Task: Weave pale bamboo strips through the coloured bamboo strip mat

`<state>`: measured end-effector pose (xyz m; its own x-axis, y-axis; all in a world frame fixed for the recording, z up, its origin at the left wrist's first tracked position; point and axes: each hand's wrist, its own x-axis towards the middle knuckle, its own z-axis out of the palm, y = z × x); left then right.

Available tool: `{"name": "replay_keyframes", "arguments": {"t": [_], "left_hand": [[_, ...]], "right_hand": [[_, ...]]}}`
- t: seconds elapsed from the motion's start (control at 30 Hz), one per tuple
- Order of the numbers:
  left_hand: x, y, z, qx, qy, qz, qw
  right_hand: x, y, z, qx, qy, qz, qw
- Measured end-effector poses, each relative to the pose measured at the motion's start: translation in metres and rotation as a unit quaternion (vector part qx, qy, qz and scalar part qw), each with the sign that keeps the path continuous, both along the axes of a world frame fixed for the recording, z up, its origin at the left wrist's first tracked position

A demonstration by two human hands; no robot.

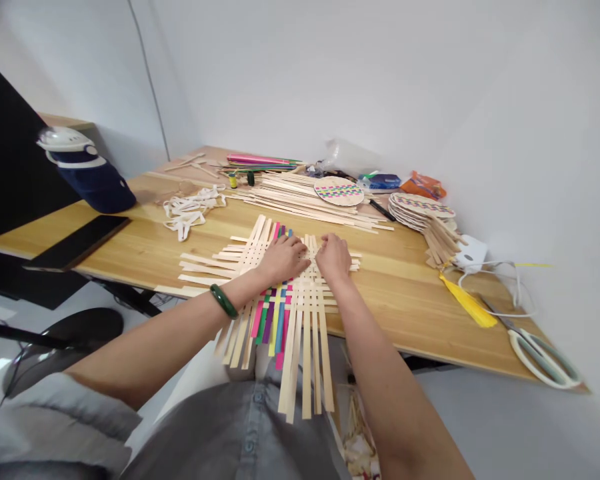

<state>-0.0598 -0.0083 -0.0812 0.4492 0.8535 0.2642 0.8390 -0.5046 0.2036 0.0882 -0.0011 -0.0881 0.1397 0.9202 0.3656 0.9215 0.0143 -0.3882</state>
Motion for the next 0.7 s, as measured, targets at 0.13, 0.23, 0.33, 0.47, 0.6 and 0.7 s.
{"name": "replay_keyframes", "arguments": {"t": [0.13, 0.23, 0.33, 0.47, 0.6, 0.7], "left_hand": [[0.002, 0.004, -0.004, 0.025, -0.006, 0.002, 1.0], [0.005, 0.006, -0.005, 0.024, 0.0, 0.016, 1.0], [0.008, 0.01, -0.005, 0.018, -0.011, 0.025, 0.999], [0.007, 0.013, -0.007, 0.009, -0.023, 0.028, 0.999], [0.005, 0.014, -0.007, 0.001, -0.014, 0.022, 1.0], [0.004, 0.013, -0.008, 0.0, -0.013, 0.02, 1.0]], "right_hand": [[0.008, -0.006, -0.003, 0.002, -0.037, 0.041, 0.998], [0.007, -0.008, -0.006, -0.001, -0.057, 0.077, 0.995], [0.007, -0.007, -0.007, -0.006, -0.067, 0.102, 0.992], [0.008, -0.005, -0.007, -0.006, -0.073, 0.123, 0.99], [0.009, -0.004, -0.008, -0.002, -0.075, 0.129, 0.989], [0.008, -0.004, -0.008, 0.0, -0.076, 0.134, 0.988]]}}
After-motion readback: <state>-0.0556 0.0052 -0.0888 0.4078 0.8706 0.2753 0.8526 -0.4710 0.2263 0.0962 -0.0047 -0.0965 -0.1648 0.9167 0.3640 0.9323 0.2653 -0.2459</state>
